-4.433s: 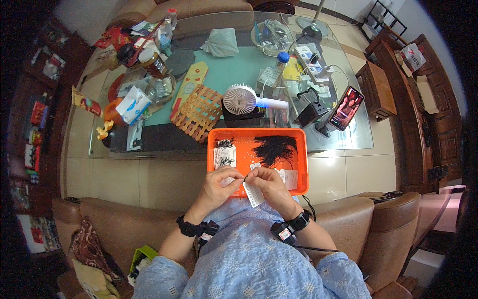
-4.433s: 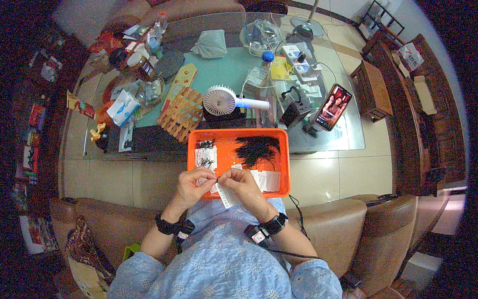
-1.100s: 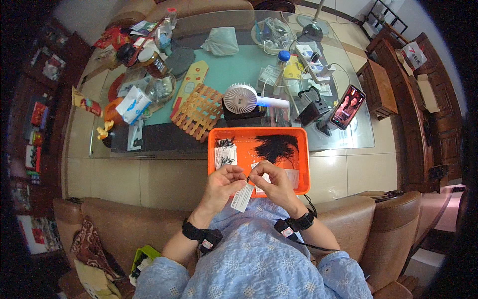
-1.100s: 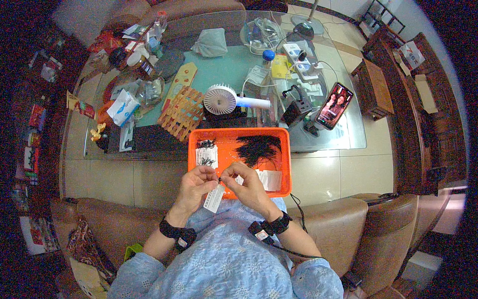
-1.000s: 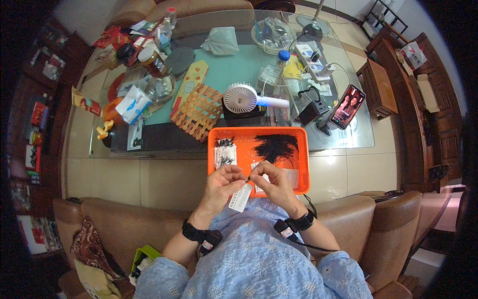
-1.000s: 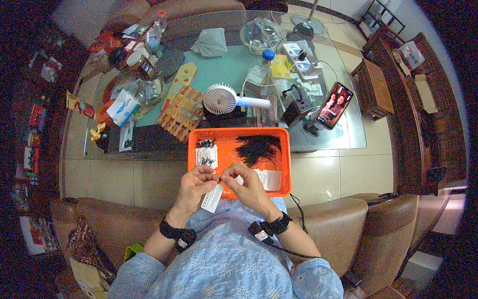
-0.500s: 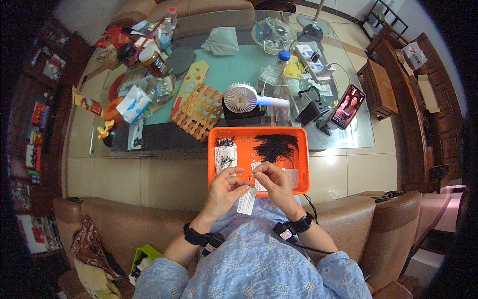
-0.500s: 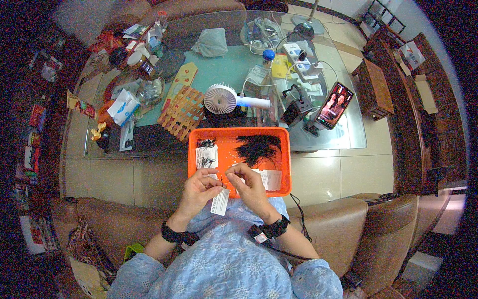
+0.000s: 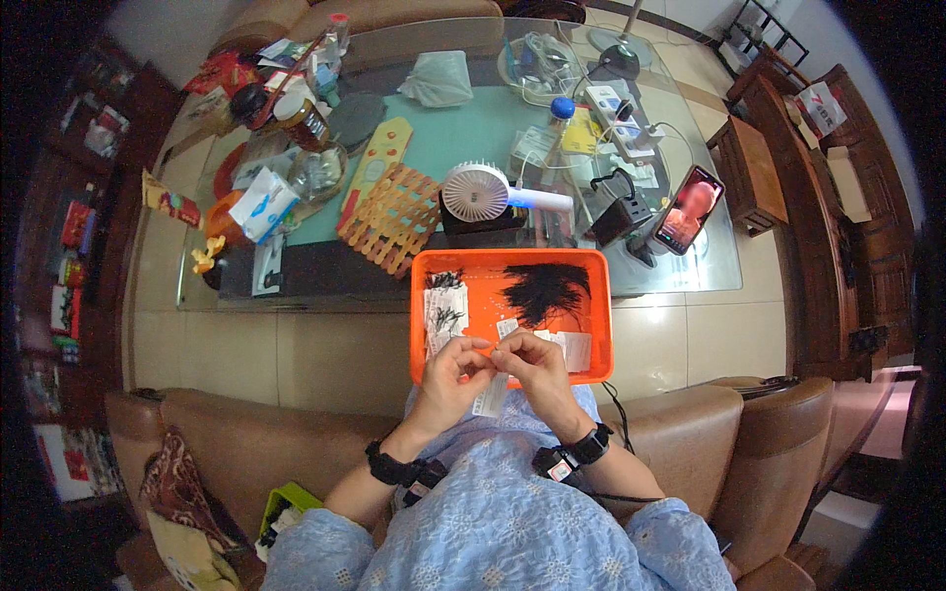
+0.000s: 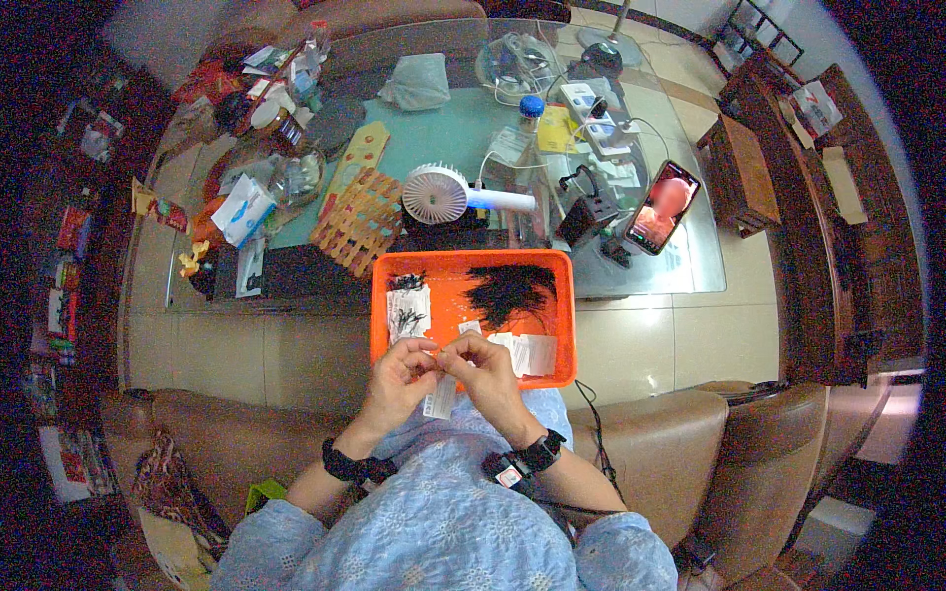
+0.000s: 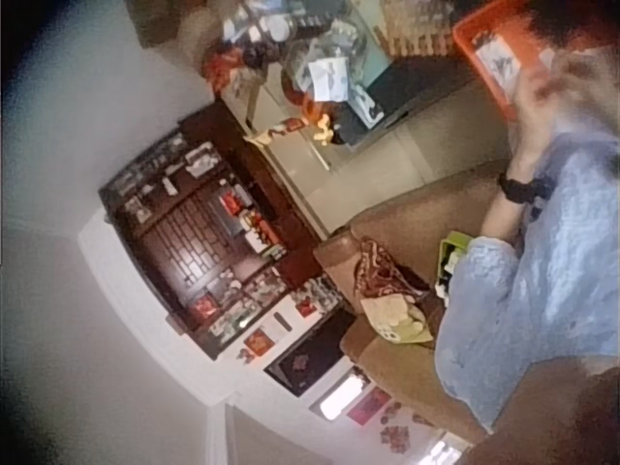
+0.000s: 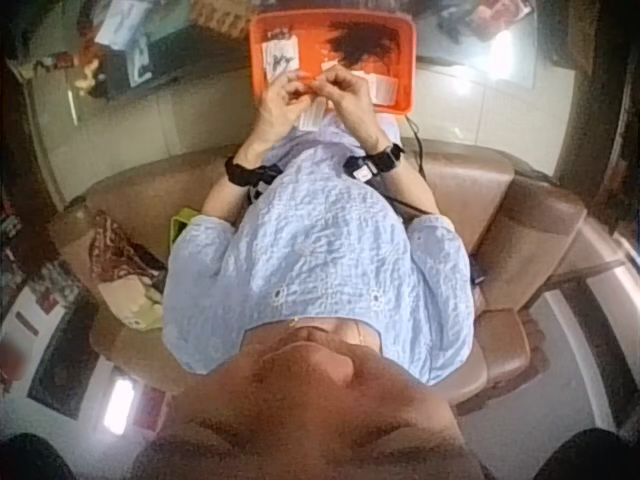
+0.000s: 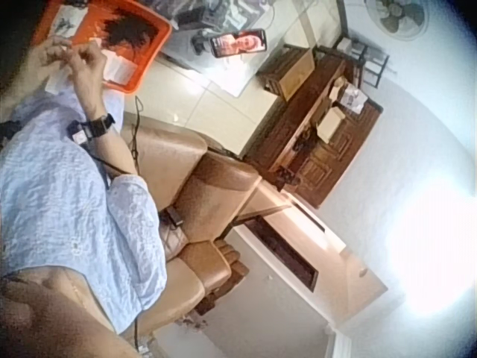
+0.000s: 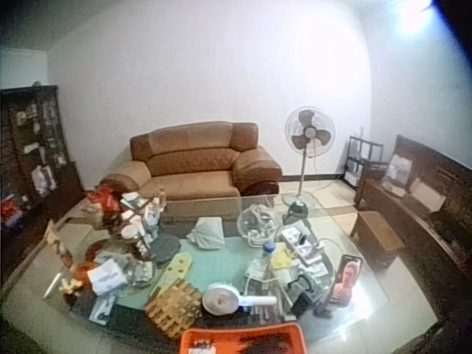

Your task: The person sits on a sofa and repeatedly picks up small white strips and black hair bundles from an orange tray, attaching the hair to the strips by hand. The person works one item at a time, placing finished units back into the tray.

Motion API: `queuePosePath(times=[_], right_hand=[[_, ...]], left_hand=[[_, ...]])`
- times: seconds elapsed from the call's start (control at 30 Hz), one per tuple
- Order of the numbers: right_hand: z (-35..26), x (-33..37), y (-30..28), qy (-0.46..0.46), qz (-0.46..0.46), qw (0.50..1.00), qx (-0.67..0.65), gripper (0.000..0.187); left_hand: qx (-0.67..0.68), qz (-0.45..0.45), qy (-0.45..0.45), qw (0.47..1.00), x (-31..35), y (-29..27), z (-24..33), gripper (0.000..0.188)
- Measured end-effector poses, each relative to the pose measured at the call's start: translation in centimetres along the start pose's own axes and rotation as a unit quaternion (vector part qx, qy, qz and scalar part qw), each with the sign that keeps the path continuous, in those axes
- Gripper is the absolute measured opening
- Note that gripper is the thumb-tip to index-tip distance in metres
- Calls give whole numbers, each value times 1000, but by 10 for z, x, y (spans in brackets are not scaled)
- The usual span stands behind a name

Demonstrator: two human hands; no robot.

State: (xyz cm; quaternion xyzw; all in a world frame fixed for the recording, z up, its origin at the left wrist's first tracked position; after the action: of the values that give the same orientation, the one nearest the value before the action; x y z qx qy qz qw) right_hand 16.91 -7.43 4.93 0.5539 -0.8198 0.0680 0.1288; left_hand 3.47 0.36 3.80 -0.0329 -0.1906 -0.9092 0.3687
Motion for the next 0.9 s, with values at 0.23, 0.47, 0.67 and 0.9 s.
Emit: queuePosePath(times=[0.23,0.47,0.67,0.9], right_hand=[[8,-30,-45,37,68,996,48,13],[38,-47,-85,82,82,968,225,14],[43,-55,-89,15,49,924,379,14],[43,-75,-74,-121,21,823,555,13]], left_hand=[[-204,107,77,970,-13,-51,22,37],[-403,-11,56,914,-52,-19,-7,20],[-584,-84,10,808,-79,12,-47,48],[-553,-45,-20,832,-83,11,-54,56]])
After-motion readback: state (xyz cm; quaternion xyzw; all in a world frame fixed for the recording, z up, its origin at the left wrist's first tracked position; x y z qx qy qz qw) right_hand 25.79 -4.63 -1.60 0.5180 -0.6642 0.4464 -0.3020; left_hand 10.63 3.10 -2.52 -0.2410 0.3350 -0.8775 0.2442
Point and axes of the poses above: each hand's wrist, its own x-axis away from the middle knuckle, its own y-axis out of the palm, z = x × y, the point moved 2 cm from there along -x, towards the middle knuckle, and after that the axes turned 14 degrees about x, right-handed, at the moved point
